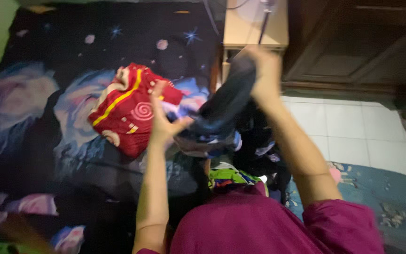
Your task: The person folds a red and white patterned blanket on a bed, then picks up and folds a dark patterned blanket, and finally begins folding a colorful child-sized blanket.
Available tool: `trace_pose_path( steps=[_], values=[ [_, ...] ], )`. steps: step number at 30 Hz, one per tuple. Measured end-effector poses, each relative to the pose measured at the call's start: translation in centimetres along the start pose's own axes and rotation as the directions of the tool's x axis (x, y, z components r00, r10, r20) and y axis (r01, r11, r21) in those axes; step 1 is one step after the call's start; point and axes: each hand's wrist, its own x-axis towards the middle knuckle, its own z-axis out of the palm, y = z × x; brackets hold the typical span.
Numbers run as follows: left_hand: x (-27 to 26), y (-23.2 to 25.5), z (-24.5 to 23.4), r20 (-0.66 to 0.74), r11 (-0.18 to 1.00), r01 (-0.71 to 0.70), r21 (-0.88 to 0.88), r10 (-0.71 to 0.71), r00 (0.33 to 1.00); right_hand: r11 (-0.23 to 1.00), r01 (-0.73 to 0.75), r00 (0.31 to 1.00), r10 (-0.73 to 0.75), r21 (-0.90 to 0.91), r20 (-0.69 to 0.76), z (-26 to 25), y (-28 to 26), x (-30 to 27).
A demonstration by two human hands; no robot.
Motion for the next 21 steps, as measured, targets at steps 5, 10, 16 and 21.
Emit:
trace_pose_path(
  steps=[5,10,16,21],
  values=[
    [-2.3,-4.5,3.7,0.251,0.868,-0.426,0.256,0.366,0.896,0.941,-0.189,0.916,0.272,-0.281,0.295,11.0,-1.9,-6.4],
    [-3.2,-11.8,2.6,-0.134,0.868,-0.026,0.495,0.107,0.985,0.851,-0.352,0.826,0.478,-0.389,0.3,13.4,0.0,-11.6],
    [-4.0,-9.8,2.5,-0.251,0.919,0.041,0.393,0.064,0.966,0.812,-0.114,0.969,0.217,-0.573,0.116,14.1,3.7,-20.2],
    [-4.3,-6.9,2.7,-0.355,0.957,-0.149,0.248,0.233,0.905,0.801,-0.205,0.945,0.312,-0.562,0.101,10.4,7.6,-28.2]
  ],
)
